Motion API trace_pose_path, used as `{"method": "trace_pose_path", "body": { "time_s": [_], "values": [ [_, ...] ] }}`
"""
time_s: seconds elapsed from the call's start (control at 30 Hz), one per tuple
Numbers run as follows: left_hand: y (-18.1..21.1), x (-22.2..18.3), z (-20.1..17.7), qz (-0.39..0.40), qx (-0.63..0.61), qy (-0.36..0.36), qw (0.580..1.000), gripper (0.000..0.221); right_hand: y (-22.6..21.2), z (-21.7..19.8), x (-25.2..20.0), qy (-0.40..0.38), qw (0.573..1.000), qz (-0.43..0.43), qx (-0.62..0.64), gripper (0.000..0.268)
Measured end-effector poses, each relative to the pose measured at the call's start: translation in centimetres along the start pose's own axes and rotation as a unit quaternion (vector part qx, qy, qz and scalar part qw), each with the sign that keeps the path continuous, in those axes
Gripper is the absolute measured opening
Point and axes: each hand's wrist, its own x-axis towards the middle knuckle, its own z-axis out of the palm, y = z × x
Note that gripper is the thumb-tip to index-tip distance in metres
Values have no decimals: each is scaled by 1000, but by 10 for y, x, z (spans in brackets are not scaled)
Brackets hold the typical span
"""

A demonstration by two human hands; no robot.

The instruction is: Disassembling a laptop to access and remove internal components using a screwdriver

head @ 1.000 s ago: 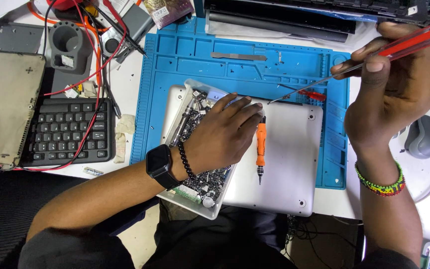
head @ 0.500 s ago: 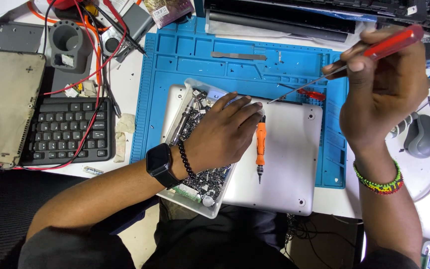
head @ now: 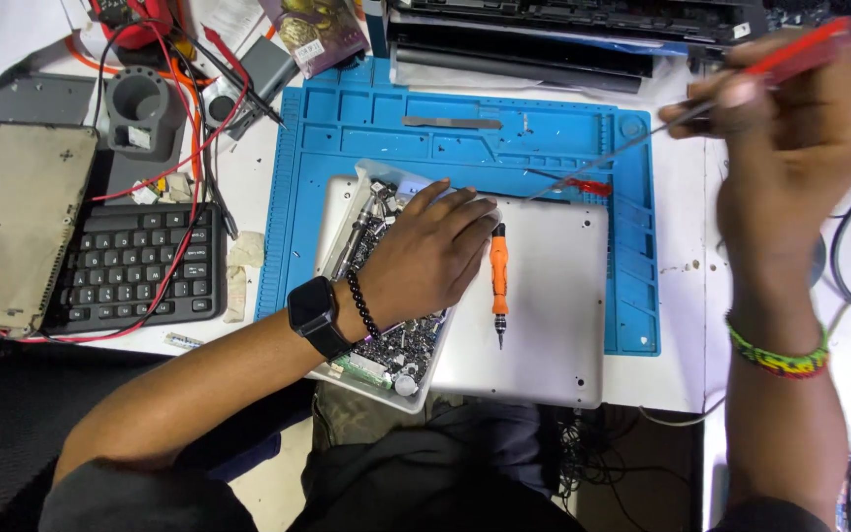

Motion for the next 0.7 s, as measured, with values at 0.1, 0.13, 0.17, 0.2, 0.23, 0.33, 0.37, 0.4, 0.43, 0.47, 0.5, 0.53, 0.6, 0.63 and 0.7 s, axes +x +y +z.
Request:
{"method": "trace_pose_path", "body": {
  "time_s": [0.1, 0.13, 0.17, 0.2, 0.23, 0.33, 0.37, 0.4, 0.43, 0.47, 0.5, 0.53, 0.6, 0.63, 0.7],
  "values": [
    [0, -2, 2, 10, 7, 1, 1000, 31, 2, -27, -9, 7, 998, 55, -2, 29],
    [1, -1, 1, 4, 6, -1, 1000, 29, 1, -33, -12, 27, 996, 79, -10, 31],
    [1, 1, 0, 0, 6, -1, 1000, 28, -1, -39, -15, 48, 994, 101, -18, 33],
    [1, 1, -1, 5, 3, -1, 1000, 28, -2, -42, -18, 52, 993, 101, -22, 33],
    [2, 1, -2, 6, 9, -5, 1000, 30, -2, -45, -21, 58, 994, 90, -28, 28],
    [2, 2, -4, 9, 14, -10, 1000, 31, 3, -50, -29, 70, 995, 62, -39, 24],
    [2, 1, -4, 6, 15, -10, 1000, 31, 7, -51, -31, 71, 996, 45, -40, 24],
    [2, 2, -5, 9, 14, -12, 1000, 31, 6, -50, -31, 74, 995, 46, -41, 24],
    [2, 2, -5, 5, 8, -11, 1000, 31, 7, -48, -32, 70, 996, 17, -48, 25],
    [2, 1, -5, 2, 2, -10, 1000, 30, 7, -46, -32, 66, 996, -12, -54, 27],
    [2, 1, -5, 3, 1, -12, 1000, 30, 3, -44, -33, 67, 996, -10, -55, 27],
    [2, 1, -6, 4, 3, -14, 1000, 31, -1, -42, -33, 61, 995, -14, -76, 31],
    [2, 1, -6, 4, 5, -16, 1000, 31, -2, -40, -33, 55, 994, -16, -98, 36],
    [2, 1, -6, 5, 4, -12, 1000, 30, 0, -40, -34, 54, 994, -22, -96, 36],
    [2, 1, -7, 5, 4, -7, 1000, 30, 3, -40, -34, 53, 994, -27, -93, 35]
  ]
}}
